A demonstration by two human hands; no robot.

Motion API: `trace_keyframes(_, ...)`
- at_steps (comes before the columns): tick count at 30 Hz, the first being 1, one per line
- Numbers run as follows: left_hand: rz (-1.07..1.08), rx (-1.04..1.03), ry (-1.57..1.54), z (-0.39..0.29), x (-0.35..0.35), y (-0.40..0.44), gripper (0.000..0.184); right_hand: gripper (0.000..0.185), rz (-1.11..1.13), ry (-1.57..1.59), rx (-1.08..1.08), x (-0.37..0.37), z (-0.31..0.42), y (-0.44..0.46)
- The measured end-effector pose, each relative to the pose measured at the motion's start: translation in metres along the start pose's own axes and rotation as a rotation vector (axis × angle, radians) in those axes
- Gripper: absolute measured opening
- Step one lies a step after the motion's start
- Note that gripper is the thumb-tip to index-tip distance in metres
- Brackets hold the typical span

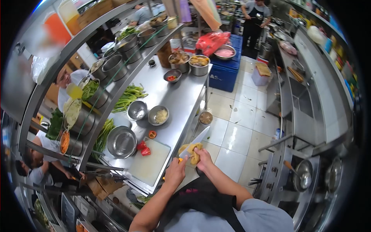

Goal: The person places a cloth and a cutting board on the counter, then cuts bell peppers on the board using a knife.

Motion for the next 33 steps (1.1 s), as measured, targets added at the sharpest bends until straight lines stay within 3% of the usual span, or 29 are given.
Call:
trace_keyframes(9, -0.036, 0.190, 0.132, 0.054, 0.041, 0.019, 0.054, 0.031, 0.094, -0.324, -0.318, -0.059, -0.045, 0.085)
trace_keyframes(11, -0.054, 0.261, 0.112, 0.065, 0.053, 0.018, 0.050, 0.031, 0.107, -0.299, -0.307, -0.071, -0.046, 0.100)
trace_keyframes(15, -0.077, 0.382, 0.066, 0.086, 0.076, -0.027, 0.048, 0.026, 0.077, -0.329, -0.391, -0.088, -0.031, 0.137)
trace_keyframes(17, -0.108, 0.486, 0.029, 0.096, 0.081, -0.078, 0.049, 0.026, 0.146, -0.429, -0.261, -0.105, -0.015, 0.167)
trace_keyframes(18, -0.129, 0.552, -0.004, 0.099, 0.080, -0.108, 0.050, 0.026, 0.165, -0.448, -0.294, -0.105, -0.021, 0.187)
trace_keyframes(20, -0.206, 0.721, -0.043, 0.106, 0.069, -0.170, 0.050, 0.029, 0.501, -1.184, 0.116, -0.129, -0.020, 0.221)
trace_keyframes(21, -0.277, 0.850, -0.080, 0.105, 0.061, -0.202, 0.050, 0.037, 0.640, -1.450, 0.223, -0.150, -0.027, 0.214)
trace_keyframes(22, -0.290, 0.884, -0.078, 0.096, 0.052, -0.220, 0.050, 0.037, 0.675, -1.455, 0.206, -0.165, -0.031, 0.198)
trace_keyframes(24, -0.404, 1.000, -0.113, 0.085, 0.040, -0.257, 0.048, 0.044, 0.920, -2.152, 0.856, -0.218, -0.043, 0.131)
trace_keyframes(26, -0.426, 1.087, -0.145, 0.072, 0.013, -0.275, 0.045, 0.044, 1.034, -2.087, 0.781, -0.230, -0.069, 0.111)
trace_keyframes(28, -0.429, 1.269, -0.391, 0.066, -0.038, -0.287, 0.043, 0.043, 1.150, -2.014, 0.699, -0.241, -0.095, 0.095)
trace_keyframes(30, -0.297, 1.371, -0.439, 0.058, -0.075, -0.280, 0.039, 0.036, 1.387, -1.872, 0.639, -0.262, -0.146, 0.064)
trace_keyframes(32, -0.372, 1.356, -0.431, 0.049, -0.087, -0.263, 0.039, 0.037, 1.530, -1.676, 0.737, -0.273, -0.183, 0.045)
trace_keyframes(33, -0.364, 1.371, -0.441, 0.045, -0.085, -0.255, 0.039, 0.041, 1.517, -1.874, 0.652, -0.266, -0.206, 0.054)
Point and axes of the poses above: each hand's wrist, its own y-axis towards the middle knuckle, its own x-axis out of the back of the hand, z = x × y, the point moved 10 cm from there along y, towards the middle knuckle, and after that the axes turned 7 degrees about y, right-handed, at the moved point
